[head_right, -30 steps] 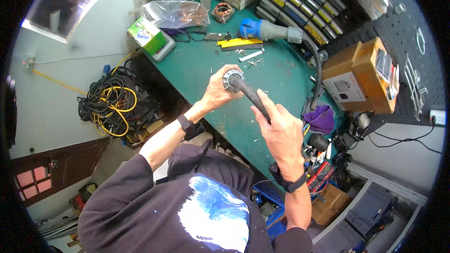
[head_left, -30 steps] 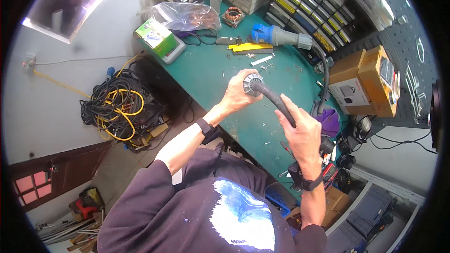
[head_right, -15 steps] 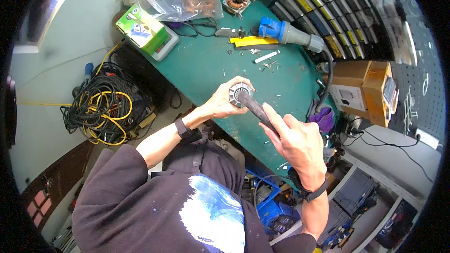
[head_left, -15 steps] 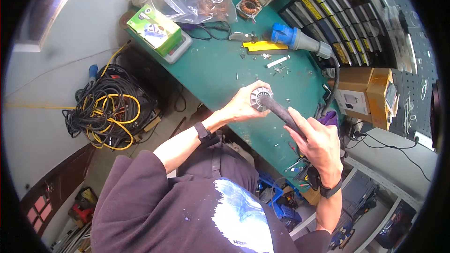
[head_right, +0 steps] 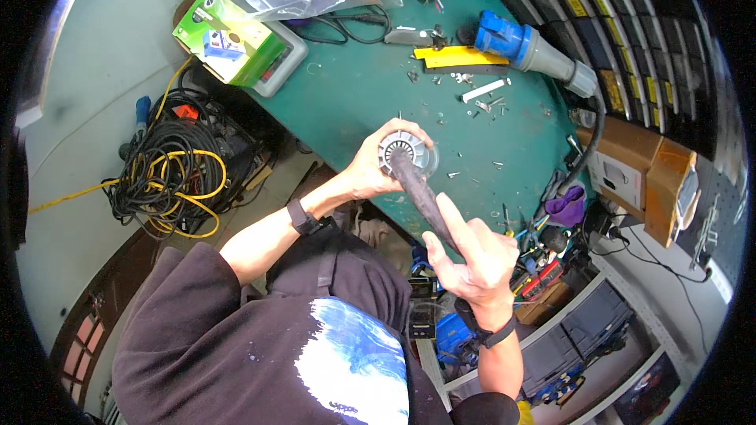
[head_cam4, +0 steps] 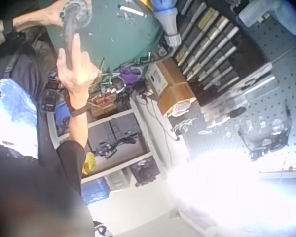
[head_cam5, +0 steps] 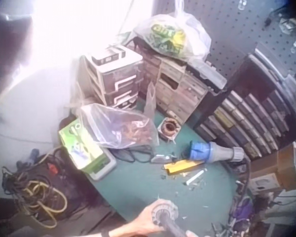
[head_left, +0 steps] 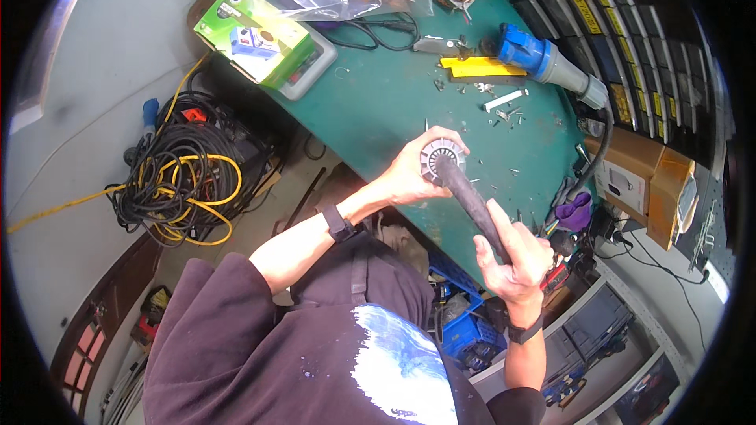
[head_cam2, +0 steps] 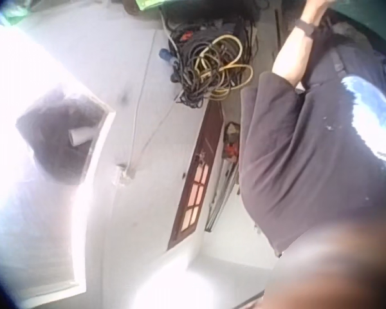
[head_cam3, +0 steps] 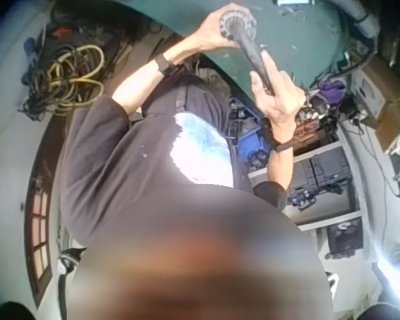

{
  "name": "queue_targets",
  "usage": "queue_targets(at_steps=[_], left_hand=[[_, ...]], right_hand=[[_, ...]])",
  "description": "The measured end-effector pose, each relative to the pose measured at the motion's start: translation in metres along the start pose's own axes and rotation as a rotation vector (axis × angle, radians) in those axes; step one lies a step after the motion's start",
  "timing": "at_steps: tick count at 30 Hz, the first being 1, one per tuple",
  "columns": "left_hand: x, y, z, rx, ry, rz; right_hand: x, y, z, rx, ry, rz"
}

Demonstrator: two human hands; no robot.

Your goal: Dismantle and inspect an industrial power plug connector.

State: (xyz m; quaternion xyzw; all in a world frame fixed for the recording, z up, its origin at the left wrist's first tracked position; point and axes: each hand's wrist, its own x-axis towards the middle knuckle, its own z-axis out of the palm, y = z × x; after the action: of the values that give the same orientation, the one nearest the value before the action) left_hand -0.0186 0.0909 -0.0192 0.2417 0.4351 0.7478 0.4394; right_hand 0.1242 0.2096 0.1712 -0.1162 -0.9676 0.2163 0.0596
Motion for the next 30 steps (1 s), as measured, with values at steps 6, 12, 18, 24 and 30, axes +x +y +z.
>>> queue_targets(at_steps=[6, 12, 18, 24, 30], left_hand=[[-0.008, 0.000, -0.002, -0.061, 0.004, 0.012], [-0.005, 0.000, -0.006, -0.036, 0.011, 0.026], [-0.011, 0.001, 0.000, -0.032, 0.024, 0.005], [-0.013, 0.001, 0.002, 0.059, -0.013, 0.098], [-0.017, 0.002, 0.004, 0.089, -0.020, 0.118]], right_hand=[[-0.023, 0.003, 0.022, 0.154, 0.002, 0.039], [-0.034, 0.012, 0.042, 0.176, 0.063, 0.048], [-0.040, 0.009, 0.045, 0.227, 0.121, 0.072], [-0.051, 0.010, 0.046, 0.265, 0.156, 0.066], [-0.060, 0.016, 0.055, 0.321, 0.143, 0.066]])
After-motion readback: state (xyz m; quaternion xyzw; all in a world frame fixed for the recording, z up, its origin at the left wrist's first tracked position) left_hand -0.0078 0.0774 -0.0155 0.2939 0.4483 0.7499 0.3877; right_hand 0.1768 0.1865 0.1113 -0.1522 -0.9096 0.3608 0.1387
